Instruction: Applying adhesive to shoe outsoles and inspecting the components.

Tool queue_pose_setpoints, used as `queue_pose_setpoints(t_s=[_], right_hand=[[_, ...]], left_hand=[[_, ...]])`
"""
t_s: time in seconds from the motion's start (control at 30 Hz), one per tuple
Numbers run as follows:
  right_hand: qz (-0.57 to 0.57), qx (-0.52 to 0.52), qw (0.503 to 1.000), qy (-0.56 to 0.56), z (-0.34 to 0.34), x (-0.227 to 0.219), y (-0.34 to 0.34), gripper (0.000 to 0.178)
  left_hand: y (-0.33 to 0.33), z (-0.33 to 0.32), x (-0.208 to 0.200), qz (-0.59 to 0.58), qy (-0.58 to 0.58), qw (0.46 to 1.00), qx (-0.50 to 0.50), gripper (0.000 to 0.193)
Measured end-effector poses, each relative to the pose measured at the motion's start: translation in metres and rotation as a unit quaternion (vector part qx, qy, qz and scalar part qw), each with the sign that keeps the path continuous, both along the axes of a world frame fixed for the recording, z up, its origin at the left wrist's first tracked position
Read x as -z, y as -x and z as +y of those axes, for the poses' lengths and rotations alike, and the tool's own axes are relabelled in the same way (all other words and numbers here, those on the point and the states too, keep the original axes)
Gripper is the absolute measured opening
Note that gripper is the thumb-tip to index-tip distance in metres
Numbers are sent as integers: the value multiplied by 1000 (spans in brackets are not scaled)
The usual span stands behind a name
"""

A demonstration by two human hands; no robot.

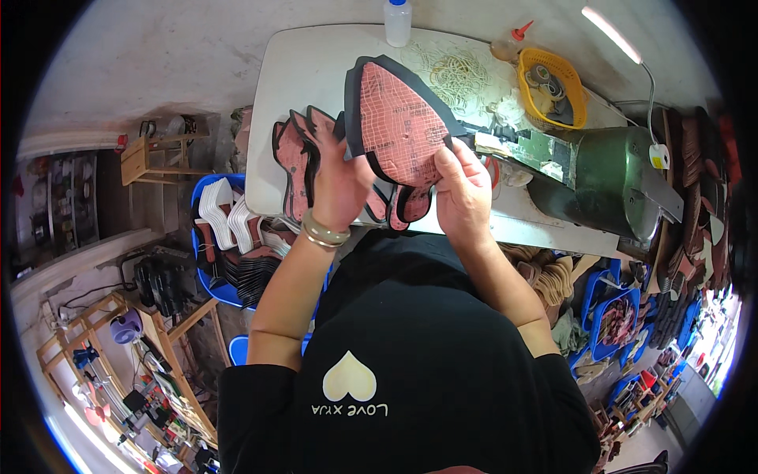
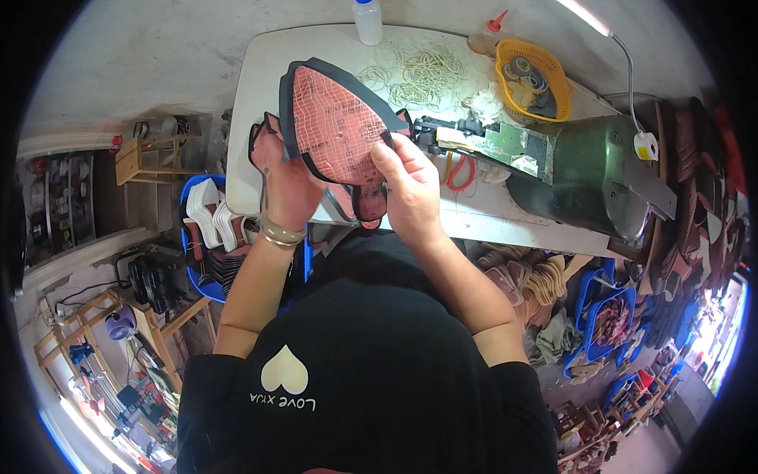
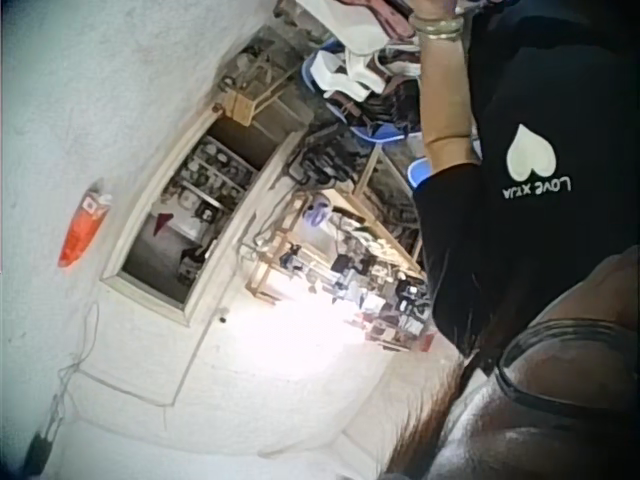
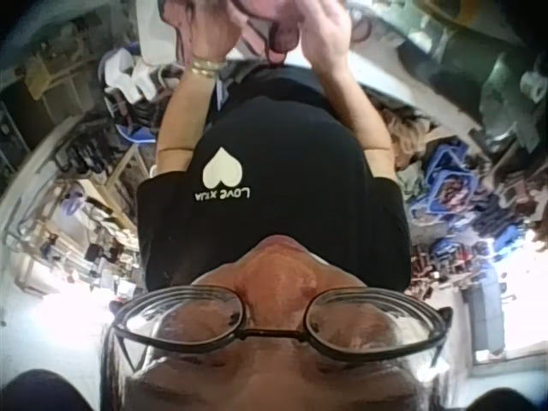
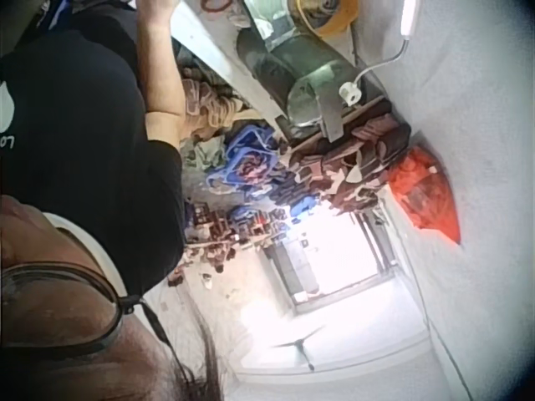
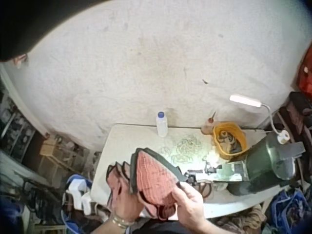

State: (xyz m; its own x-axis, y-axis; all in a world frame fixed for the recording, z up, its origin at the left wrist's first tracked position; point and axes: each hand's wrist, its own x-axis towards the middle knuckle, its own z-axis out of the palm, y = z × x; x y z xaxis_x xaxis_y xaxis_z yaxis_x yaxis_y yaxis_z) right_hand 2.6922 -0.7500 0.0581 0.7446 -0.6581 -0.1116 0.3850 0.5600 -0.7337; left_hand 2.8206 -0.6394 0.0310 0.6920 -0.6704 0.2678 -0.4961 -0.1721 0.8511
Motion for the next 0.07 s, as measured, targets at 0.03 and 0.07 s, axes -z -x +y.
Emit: queue_pose_setpoints(t_s=[0.03, 0.07], right_hand=[[-3, -1, 1000, 0, 2, -1, 1, 26], [-5, -1, 1000, 0, 4, -2, 1, 27]], left_hand=[[-1, 0, 10, 76, 15, 996, 31, 81], [-2, -3, 24, 152, 30, 986, 64, 98]])
